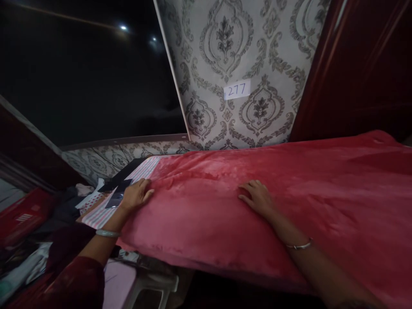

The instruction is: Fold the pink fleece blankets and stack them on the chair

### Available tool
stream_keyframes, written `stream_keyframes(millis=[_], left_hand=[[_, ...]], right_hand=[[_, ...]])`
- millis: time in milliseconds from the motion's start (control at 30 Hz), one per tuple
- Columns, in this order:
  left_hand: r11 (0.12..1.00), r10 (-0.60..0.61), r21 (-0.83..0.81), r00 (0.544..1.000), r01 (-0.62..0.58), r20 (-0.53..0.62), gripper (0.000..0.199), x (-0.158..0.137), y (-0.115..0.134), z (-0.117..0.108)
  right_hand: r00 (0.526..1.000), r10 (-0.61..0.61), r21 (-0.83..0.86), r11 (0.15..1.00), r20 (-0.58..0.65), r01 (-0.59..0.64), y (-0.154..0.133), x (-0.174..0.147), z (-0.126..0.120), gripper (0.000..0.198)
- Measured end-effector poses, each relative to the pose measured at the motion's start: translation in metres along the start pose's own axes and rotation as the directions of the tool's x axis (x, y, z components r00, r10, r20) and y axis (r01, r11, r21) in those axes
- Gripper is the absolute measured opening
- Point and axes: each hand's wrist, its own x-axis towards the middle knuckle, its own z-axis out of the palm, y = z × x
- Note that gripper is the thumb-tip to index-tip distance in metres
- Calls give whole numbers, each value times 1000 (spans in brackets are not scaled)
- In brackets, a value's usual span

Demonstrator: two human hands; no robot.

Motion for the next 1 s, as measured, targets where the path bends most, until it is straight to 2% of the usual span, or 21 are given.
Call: stream_keyframes(millis=[100, 233, 333, 467, 667, 833, 933, 1000], left_hand=[[975, 198, 93, 979, -201, 39, 49, -1, 0, -16], [947, 286, 129, 955, -293, 75, 44, 5, -2, -32], [959, 231, 166, 973, -229, 8, 48, 10, -4, -40], [986, 125, 126, 987, -112, -105, 46, 13, -4, -44], [987, 98, 143, 973, -69, -209, 45, 16, -7, -52], [984, 106, 166, 950, -59, -293, 48, 22, -3, -63], [983, 100, 176, 947, -47, -306, 49, 24, -1, -67], [984, 95, 173, 951, -44, -294, 49, 24, -1, -67]], right_hand=[[1000, 7, -9, 1000, 12, -7, -3, 1, -4, 30], [1000, 13, -10, 1000, 14, -12, -6, 2, -8, 35], [1000, 2, -3, 1000, 13, -2, -8, 2, -10, 40], [1000, -19, 16, 1000, -2, 19, -10, 3, -10, 45], [1000, -27, 11, 1000, 10, 27, -15, 6, -10, 51], [998, -65, 26, 998, -8, 65, -20, 7, -13, 39], [996, -84, 34, 996, -11, 84, -25, 8, -13, 28], [998, -66, 43, 997, -22, 67, -27, 9, -14, 30]])
